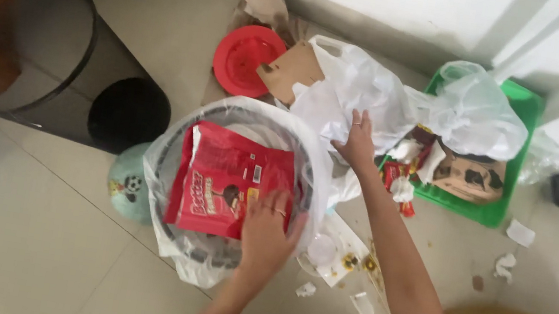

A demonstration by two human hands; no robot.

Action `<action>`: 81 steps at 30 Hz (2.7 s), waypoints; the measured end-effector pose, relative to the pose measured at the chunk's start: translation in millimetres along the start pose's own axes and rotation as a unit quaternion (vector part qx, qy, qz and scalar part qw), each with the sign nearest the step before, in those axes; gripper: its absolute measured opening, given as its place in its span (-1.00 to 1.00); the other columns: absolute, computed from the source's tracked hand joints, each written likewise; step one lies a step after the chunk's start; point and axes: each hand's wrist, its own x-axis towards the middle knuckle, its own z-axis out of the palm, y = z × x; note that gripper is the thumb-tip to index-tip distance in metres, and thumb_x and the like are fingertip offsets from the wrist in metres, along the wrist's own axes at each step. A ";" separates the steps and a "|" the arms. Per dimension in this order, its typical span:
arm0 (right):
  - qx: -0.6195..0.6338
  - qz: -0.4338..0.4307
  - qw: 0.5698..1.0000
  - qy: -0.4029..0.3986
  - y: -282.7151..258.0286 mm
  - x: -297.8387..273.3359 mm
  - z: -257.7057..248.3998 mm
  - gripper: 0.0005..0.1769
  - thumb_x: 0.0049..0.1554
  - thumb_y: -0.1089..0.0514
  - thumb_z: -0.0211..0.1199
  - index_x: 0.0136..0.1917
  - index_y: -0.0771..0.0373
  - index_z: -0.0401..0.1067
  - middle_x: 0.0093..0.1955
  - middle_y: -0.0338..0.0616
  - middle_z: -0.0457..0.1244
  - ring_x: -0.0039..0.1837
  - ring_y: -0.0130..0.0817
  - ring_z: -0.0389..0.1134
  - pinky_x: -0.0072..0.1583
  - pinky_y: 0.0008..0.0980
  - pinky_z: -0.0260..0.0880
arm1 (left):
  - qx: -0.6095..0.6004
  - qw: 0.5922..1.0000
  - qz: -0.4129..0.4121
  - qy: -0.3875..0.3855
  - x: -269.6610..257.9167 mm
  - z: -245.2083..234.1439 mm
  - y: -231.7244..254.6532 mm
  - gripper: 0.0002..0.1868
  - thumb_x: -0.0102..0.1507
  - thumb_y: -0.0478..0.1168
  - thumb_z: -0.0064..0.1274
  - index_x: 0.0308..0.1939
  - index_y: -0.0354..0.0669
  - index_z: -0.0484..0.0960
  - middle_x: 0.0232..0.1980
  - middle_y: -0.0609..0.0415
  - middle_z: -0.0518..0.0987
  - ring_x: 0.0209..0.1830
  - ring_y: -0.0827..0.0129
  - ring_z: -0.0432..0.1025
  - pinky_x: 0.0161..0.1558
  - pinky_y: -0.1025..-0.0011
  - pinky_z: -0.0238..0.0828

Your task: Picking up various trash items from the floor, organizing a trash bin, and sweeping the area.

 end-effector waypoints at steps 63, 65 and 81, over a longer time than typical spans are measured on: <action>-0.255 -0.324 0.900 -0.139 -292.5 -163.5 -164.0 -0.11 -0.23 -0.20 0.52 0.36 -0.07 0.38 0.57 0.08 -0.04 0.50 0.30 -0.07 0.32 0.42 0.05 | 0.009 0.978 -0.016 0.207 -17.0 -95.4 -66.7 -0.30 0.02 0.00 0.34 0.22 -0.10 0.55 0.58 -0.21 0.00 0.46 -0.44 0.04 0.40 -0.44 -0.16; -0.257 -0.310 0.891 -0.211 -301.9 -149.6 -161.2 -0.13 -0.20 -0.22 0.50 0.37 -0.10 0.38 0.57 0.03 -0.03 0.53 0.29 -0.08 0.32 0.44 0.08 | 0.057 0.982 -0.035 0.174 -10.4 -87.4 -67.5 -0.34 -0.01 -0.04 0.32 0.17 -0.03 0.58 0.60 -0.12 0.01 0.47 -0.48 0.00 0.38 -0.50 -0.24; -0.147 -0.227 0.853 -0.446 -283.1 -104.6 -110.8 -0.28 -0.11 -0.19 0.44 0.33 -0.10 0.45 0.36 -0.18 0.32 0.38 -0.08 0.34 0.34 -0.10 0.37 | 0.113 0.979 -0.135 -0.105 -17.4 -98.0 -80.3 -0.04 0.11 0.10 0.22 0.55 -0.04 0.23 0.67 0.08 0.05 0.13 0.02 0.35 0.08 0.09 0.33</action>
